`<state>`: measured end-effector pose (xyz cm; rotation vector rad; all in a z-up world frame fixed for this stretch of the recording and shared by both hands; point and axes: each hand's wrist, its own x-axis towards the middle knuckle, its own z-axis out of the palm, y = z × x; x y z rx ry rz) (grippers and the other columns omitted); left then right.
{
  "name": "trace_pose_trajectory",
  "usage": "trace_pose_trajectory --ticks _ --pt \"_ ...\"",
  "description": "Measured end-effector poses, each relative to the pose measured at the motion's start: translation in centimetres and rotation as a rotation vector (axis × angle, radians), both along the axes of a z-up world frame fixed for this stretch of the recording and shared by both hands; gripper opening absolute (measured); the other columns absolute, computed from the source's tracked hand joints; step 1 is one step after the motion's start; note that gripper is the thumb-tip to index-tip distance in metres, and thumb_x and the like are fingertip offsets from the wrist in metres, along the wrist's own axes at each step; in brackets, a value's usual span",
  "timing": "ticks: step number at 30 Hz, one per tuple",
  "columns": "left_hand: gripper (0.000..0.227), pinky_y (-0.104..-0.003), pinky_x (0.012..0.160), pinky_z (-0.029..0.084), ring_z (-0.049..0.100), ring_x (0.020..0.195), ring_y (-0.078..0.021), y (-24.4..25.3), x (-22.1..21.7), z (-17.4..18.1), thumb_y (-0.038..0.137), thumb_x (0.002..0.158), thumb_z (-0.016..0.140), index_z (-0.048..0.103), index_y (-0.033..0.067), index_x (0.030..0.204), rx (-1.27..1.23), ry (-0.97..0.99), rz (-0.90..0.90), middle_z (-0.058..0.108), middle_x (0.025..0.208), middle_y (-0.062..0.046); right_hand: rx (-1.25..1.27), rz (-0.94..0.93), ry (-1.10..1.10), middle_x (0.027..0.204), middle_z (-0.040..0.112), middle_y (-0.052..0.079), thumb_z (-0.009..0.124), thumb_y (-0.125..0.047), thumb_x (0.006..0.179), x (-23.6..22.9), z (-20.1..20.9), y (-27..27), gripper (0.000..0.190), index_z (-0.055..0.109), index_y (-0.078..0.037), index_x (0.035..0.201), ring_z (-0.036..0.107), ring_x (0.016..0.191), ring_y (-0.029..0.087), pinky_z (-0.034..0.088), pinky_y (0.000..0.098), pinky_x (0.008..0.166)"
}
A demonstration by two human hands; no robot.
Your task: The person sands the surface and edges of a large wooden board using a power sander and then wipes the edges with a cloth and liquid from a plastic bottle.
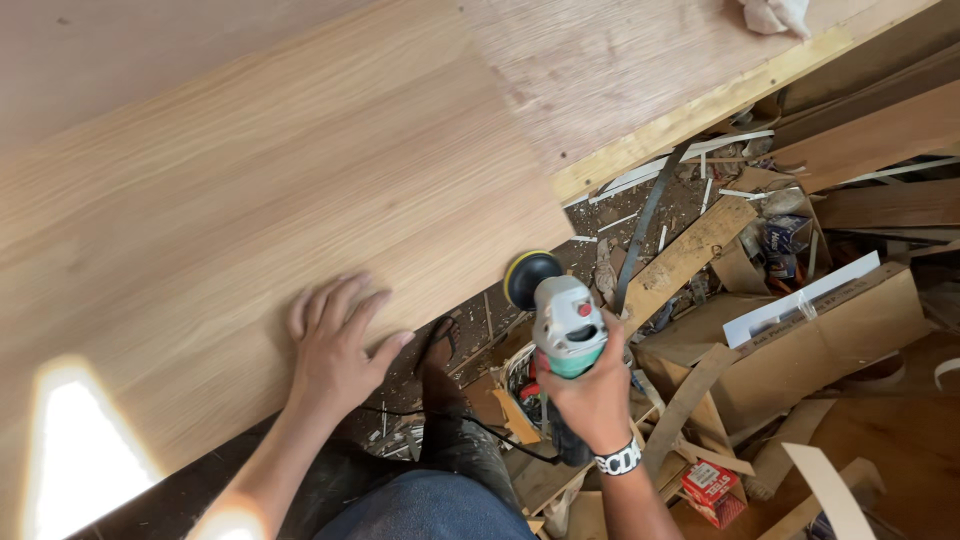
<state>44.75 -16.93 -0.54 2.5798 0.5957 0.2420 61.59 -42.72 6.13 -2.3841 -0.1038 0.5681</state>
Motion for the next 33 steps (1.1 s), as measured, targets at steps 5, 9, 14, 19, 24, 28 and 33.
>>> trace_pose_trajectory --ticks 5,9,14,19,24,28,33 --pt "0.059 -0.059 0.12 0.018 0.037 0.146 -0.031 -3.0 8.7 1.5 0.055 0.089 0.069 0.06 0.0198 0.136 -0.105 0.218 -0.002 0.049 0.15 -0.012 0.127 -0.1 -0.004 0.117 0.06 0.04 0.081 0.009 0.057 7.0 -0.6 -3.2 0.102 0.033 0.001 0.147 0.063 0.102 0.055 0.052 0.0658 0.085" --pt "0.063 -0.063 0.119 0.015 0.036 0.145 -0.0359 -5.6 14.3 1.9 0.052 0.089 0.071 0.058 0.0125 0.137 -0.136 0.178 0.022 0.048 0.148 -0.018 -0.008 -0.221 -0.032 0.13 0.058 0.032 0.092 -0.018 0.056 10.5 -0.8 -4.6 0.104 0.039 -0.01 0.145 0.057 0.123 0.053 0.044 0.0637 0.099" --pt "0.051 -0.063 0.116 0.017 0.041 0.14 -0.036 -8.2 17.2 -0.1 0.046 0.095 0.067 0.061 0.0094 0.131 -0.06 0.032 -0.023 0.054 0.141 -0.019 0.189 -0.199 -0.155 0.121 0.056 0.03 0.095 -0.009 0.053 10.0 -4.1 -6.2 0.102 0.041 -0.001 0.139 0.057 0.115 0.044 0.041 0.0601 0.098" --pt "0.033 -0.059 0.114 0.022 0.054 0.129 -0.0276 -7.8 14.6 1.6 0.045 0.103 0.057 0.07 0.0168 0.116 0.077 -0.108 -0.078 0.066 0.122 -0.01 0.329 -0.156 -0.243 0.114 0.058 0.022 0.099 -0.009 0.048 7.8 -6.3 -4.8 0.104 0.042 -0.005 0.135 0.058 0.107 0.032 0.043 0.05 0.095" --pt "0.013 -0.046 0.096 0.034 0.062 0.094 -0.0205 -5.0 8.5 2.2 0.032 0.094 0.072 0.072 0.0226 0.103 0.312 -0.279 -0.1 0.062 0.095 -0.001 0.376 -0.119 -0.315 0.113 0.06 0.024 0.101 -0.014 0.046 5.4 -9.5 -4.2 0.108 0.044 -0.004 0.137 0.063 0.106 0.035 0.046 0.0498 0.098" --pt "0.015 -0.046 0.094 0.033 0.061 0.096 -0.0198 -2.2 0.2 1.1 0.031 0.095 0.07 0.071 0.0245 0.108 0.276 -0.199 -0.118 0.062 0.098 0.0 0.426 -0.067 -0.386 0.111 0.059 0.021 0.099 -0.01 0.049 2.2 -9.7 -2.4 0.103 0.044 -0.003 0.135 0.063 0.102 0.032 0.047 0.0505 0.094" --pt "0.036 -0.046 0.096 0.033 0.062 0.099 -0.0199 2.6 -12.0 0.5 0.047 0.09 0.071 0.069 0.028 0.12 0.293 -0.126 -0.001 0.064 0.107 0.001 0.412 -0.041 -0.458 0.111 0.06 0.024 0.098 -0.007 0.051 -4.9 -9.7 0.9 0.103 0.042 -0.002 0.138 0.066 0.102 0.035 0.046 0.0518 0.097"
